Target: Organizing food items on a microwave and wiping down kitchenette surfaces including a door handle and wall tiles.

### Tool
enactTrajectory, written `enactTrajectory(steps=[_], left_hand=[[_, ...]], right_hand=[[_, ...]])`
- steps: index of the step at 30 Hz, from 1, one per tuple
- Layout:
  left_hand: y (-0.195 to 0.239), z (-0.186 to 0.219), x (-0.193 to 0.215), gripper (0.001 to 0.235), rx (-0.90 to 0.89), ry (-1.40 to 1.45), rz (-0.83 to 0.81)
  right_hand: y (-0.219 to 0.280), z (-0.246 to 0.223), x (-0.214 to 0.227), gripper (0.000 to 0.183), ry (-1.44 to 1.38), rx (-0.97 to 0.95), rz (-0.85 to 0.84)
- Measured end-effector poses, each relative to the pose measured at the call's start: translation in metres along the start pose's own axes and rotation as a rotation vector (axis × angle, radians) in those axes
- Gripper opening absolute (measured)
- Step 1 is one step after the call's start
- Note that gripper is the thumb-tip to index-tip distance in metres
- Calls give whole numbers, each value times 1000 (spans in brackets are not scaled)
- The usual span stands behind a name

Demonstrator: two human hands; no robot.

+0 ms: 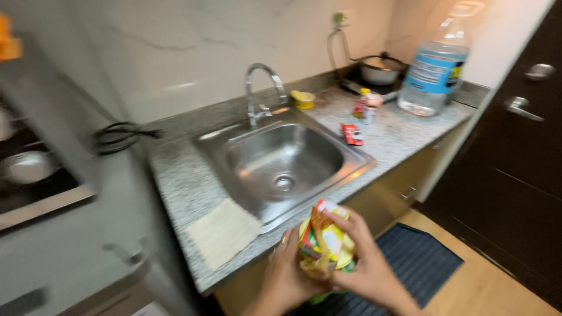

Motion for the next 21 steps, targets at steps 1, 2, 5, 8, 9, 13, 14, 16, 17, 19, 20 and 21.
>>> enactTrajectory(steps=[1, 2, 5, 8, 9, 13, 14, 16, 17, 19, 20, 21], left_hand=[[1, 8, 27, 119, 13, -9, 14], [0, 18, 54, 119, -54, -59, 42], [0, 46, 137, 118, -115, -121, 58], [2, 58, 212, 113, -138, -126, 94], [3, 58, 236, 112, -170, -118, 144], [5, 34, 340, 110, -124, -288, 173], [7, 28, 370, 109, -87, -353, 186], [15, 12, 431, 107, -49, -429, 210], [20, 3, 461, 107, -34, -458, 235], [30, -16, 519, 106, -17, -500, 266], [35, -26, 545, 106, -14, -545, 270], [38, -34, 570, 106, -11, -589, 275]], right_hand=[[-5, -19, -5, 95, -10, 8, -17], [-12, -40, -9, 97, -41, 4, -34], [-40, -97, -26, 98, -98, 71, -82], [-75, -152, -52, 101, -164, 103, -135], [-88, -169, -64, 106, -198, 69, -157], [-142, -259, -144, 101, -80, 156, -175], [-157, -278, -166, 100, -64, 249, -245], [-182, -313, -215, 100, -52, 358, -318], [-193, -328, -241, 96, -97, 380, -333], [-216, -349, -289, 92, -152, 412, -349], [-226, -356, -311, 90, -226, 488, -410], [-236, -362, -330, 88, -300, 565, -472]])
Point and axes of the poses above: each hand's wrist, its own y-axis away from the middle knuckle, its own x-axis out of the back of the hand, z = x × y, the point moved 2 cm from there along -y, towards the middle knuckle, and after that the axes turned 13 degrees about -y, right-handed, at the moved point
